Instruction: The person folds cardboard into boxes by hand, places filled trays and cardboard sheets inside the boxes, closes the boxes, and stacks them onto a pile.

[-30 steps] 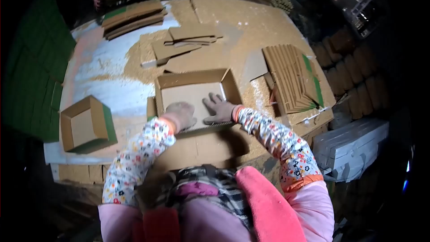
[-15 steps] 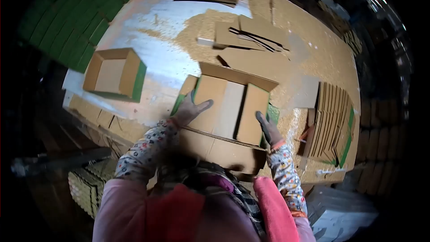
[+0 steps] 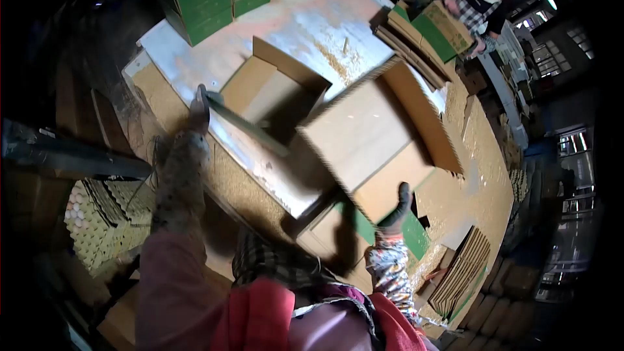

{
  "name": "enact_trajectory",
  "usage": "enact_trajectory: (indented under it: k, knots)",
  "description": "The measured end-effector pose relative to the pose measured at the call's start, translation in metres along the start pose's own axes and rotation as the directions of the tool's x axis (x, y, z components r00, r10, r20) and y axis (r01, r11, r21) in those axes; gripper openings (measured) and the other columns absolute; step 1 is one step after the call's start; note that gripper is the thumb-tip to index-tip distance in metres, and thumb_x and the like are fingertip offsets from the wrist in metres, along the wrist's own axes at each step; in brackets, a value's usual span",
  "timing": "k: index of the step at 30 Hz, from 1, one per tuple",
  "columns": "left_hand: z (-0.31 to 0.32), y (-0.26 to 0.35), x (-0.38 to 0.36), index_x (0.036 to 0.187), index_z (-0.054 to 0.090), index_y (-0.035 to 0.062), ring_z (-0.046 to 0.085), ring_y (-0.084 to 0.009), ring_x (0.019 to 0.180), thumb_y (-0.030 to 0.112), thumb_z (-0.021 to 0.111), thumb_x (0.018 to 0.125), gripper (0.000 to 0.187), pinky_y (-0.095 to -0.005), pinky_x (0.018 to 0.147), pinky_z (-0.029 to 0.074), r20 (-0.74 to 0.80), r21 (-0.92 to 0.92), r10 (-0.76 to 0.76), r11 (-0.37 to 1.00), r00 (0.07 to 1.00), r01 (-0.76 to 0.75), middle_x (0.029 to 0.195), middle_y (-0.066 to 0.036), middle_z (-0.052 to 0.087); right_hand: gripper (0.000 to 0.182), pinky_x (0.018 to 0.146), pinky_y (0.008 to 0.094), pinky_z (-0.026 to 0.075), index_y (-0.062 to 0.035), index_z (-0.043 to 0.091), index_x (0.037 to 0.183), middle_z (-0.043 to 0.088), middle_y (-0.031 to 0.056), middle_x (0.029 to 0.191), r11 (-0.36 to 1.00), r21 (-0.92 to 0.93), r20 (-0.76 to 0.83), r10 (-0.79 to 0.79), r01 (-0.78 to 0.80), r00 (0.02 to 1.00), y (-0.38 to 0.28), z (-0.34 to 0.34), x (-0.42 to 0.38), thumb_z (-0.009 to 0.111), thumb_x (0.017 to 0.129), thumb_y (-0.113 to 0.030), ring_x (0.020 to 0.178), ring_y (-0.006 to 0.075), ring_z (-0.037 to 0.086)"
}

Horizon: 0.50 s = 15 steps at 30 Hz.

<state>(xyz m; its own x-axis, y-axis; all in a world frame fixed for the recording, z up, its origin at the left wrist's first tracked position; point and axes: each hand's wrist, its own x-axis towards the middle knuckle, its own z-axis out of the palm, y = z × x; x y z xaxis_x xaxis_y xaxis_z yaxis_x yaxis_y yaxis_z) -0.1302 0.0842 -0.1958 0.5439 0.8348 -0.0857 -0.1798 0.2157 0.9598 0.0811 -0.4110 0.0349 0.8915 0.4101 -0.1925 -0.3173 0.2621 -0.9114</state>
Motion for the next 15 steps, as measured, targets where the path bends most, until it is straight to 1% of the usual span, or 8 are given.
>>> enact_trajectory:
  k: [3,4,5,7,9,11,12,15]
  knots:
    - [0.03,0.016,-0.023,0.092,0.065,0.0016,0.058,-0.0192,0.085,0.041,0.038,0.099,0.049,-0.0316,0.084,0.043,-0.287,0.241,0.088,0.97,0.954,-0.017,0.088,-0.006,0.066,0.044,0.098,0.0352,0.042,-0.0012,0.055,0.117,0.059,0.0082,0.113,0.992,0.063,0.131,0.098,-0.107,0.986,0.047,0.1,0.043,0.058,0.089,-0.035,0.108,0.0188,0.054]
    - [0.022,-0.002,-0.017,0.098,0.063,0.0014,0.055,-0.0187,0.09,0.037,0.039,0.099,0.043,-0.0321,0.086,0.041,-0.236,-0.358,-0.109,0.933,0.965,0.018,0.094,-0.006,0.064,0.049,0.097,0.0339,0.041,-0.0001,0.05,0.121,0.058,0.0102,0.116,0.993,-0.017,0.12,0.121,-0.12,0.985,0.107,0.097,0.085,0.062,0.087,-0.034,0.108,0.0197,0.054]
    - [0.027,-0.008,-0.027,0.112,0.058,0.0004,0.052,-0.0178,0.099,0.033,0.04,0.1,0.04,-0.0332,0.092,0.038,-0.286,-0.409,0.061,0.894,0.956,-0.18,0.107,-0.007,0.061,0.062,0.098,0.0331,0.04,0.0022,0.043,0.128,0.056,0.0124,0.119,0.991,-0.132,0.199,0.062,-0.036,0.978,0.103,0.145,0.083,0.068,0.084,-0.033,0.11,0.0205,0.052]
    - [0.075,0.032,-0.09,0.123,0.051,-0.0017,0.05,-0.0181,0.108,0.031,0.04,0.1,0.042,-0.0326,0.098,0.036,-0.408,0.035,-0.01,0.999,0.913,0.026,0.118,-0.009,0.057,0.088,0.09,0.0336,0.045,0.0047,0.021,0.142,0.055,0.0164,0.119,0.973,-0.105,0.102,0.217,-0.207,0.971,0.136,0.18,0.105,0.074,0.08,-0.028,0.107,0.0232,0.054]
    - [0.076,-0.017,-0.126,0.129,0.046,-0.0019,0.049,-0.0206,0.113,0.025,0.044,0.099,0.04,-0.0322,0.099,0.037,-0.262,0.739,0.601,0.628,0.755,-0.244,0.123,-0.011,0.054,0.082,0.095,0.0307,0.041,0.0063,0.03,0.138,0.053,0.0201,0.122,0.95,-0.268,0.187,0.214,-0.159,0.959,0.132,0.174,0.108,0.071,0.081,-0.036,0.112,0.0238,0.052]
    - [0.089,-0.029,-0.176,0.132,0.043,-0.0021,0.048,-0.0225,0.116,0.017,0.048,0.097,0.04,-0.0317,0.1,0.039,-0.19,0.618,0.421,0.753,0.887,-0.225,0.127,-0.013,0.051,0.082,0.105,0.0355,0.033,0.0049,0.032,0.137,0.048,0.0263,0.129,0.866,-0.491,0.232,0.231,-0.091,0.945,0.119,0.124,0.08,0.064,0.083,-0.047,0.124,0.0332,0.044]
    - [0.117,-0.012,-0.198,0.132,0.043,-0.0021,0.048,-0.0232,0.116,0.011,0.05,0.095,0.04,-0.0314,0.099,0.04,-0.174,0.211,-0.103,0.967,0.979,0.14,0.129,-0.013,0.049,0.08,0.105,0.0377,0.032,0.004,0.033,0.137,0.044,0.0267,0.131,0.75,-0.655,0.198,0.057,0.089,0.979,0.104,0.087,0.053,0.064,0.083,-0.046,0.125,0.036,0.041]
    - [0.206,0.011,-0.278,0.13,0.044,-0.0019,0.049,-0.0257,0.115,0.011,0.058,0.089,0.046,-0.0344,0.097,0.042,0.263,0.41,-0.266,0.901,0.927,0.142,0.13,-0.015,0.046,0.079,0.106,0.0442,0.03,0.0017,0.035,0.135,0.036,0.0261,0.134,0.291,-0.945,0.04,-0.346,0.147,0.937,0.057,-0.047,-0.037,0.07,0.077,-0.039,0.125,0.0417,0.037]
